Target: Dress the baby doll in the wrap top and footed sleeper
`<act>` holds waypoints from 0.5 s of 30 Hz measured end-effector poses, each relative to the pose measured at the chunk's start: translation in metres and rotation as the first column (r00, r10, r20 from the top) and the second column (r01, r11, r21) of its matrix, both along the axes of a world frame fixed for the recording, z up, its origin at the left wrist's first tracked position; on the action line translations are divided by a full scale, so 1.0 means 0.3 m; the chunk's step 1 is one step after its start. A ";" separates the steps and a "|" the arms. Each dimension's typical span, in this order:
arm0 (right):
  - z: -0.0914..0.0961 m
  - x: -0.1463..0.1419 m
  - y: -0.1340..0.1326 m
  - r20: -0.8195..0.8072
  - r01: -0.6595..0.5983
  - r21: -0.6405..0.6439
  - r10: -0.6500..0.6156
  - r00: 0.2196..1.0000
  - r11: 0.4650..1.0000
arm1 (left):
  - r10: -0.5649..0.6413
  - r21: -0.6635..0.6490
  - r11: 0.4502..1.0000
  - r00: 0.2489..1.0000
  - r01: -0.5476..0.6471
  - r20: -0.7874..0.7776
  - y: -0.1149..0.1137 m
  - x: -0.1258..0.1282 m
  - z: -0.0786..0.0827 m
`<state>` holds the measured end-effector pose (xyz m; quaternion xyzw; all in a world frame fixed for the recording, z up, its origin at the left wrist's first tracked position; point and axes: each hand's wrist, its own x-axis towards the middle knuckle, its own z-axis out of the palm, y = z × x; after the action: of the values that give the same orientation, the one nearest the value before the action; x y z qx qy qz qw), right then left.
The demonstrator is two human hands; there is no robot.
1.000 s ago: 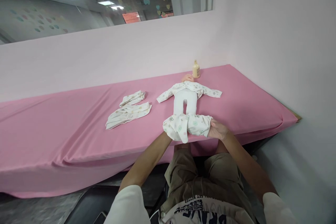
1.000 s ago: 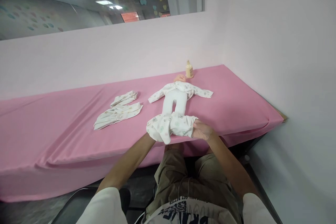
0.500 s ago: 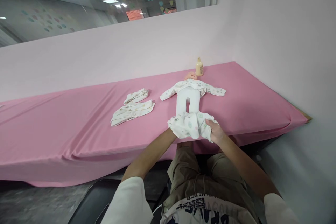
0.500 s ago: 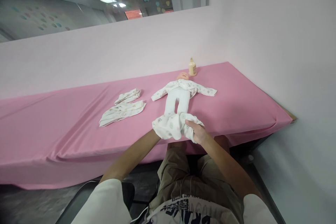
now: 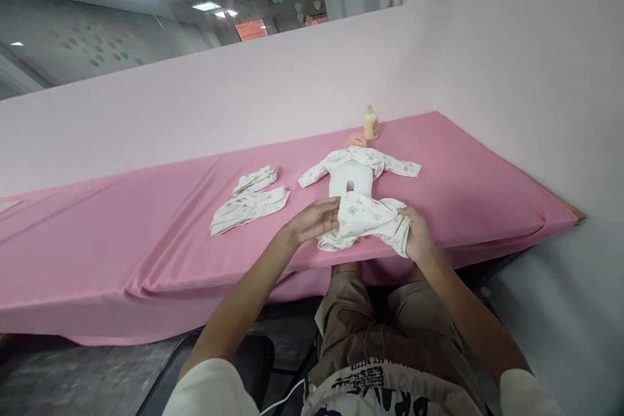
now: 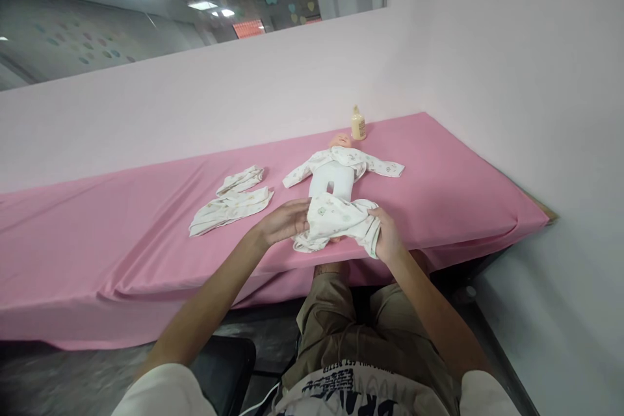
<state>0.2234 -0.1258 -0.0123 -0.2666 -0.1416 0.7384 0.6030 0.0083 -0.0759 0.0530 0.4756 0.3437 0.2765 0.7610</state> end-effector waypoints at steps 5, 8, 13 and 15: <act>-0.012 -0.083 -0.034 0.029 -0.078 -0.004 0.079 0.996 0.997 | 0.146 0.042 0.988 0.989 -0.146 0.006 -0.064 -0.004 -0.011; -0.013 -0.143 -0.049 0.006 -0.142 0.048 0.142 0.990 0.989 | 0.125 0.049 0.991 0.987 -0.121 -0.102 -0.104 0.042 -0.033; -0.003 -0.190 -0.056 -0.010 -0.211 0.118 0.214 0.977 0.970 | -0.075 0.064 0.993 0.960 0.095 -0.269 -0.133 0.075 -0.052; 0.003 -0.198 -0.052 -0.004 -0.209 0.118 0.211 0.977 0.971 | -0.088 0.110 0.986 0.945 0.129 -0.314 -0.133 0.068 -0.048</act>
<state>0.1641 -0.1413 -0.0115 -0.2083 -0.2068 0.7907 0.5372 0.0285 -0.1159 0.0387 0.5794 0.4128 0.1782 0.6798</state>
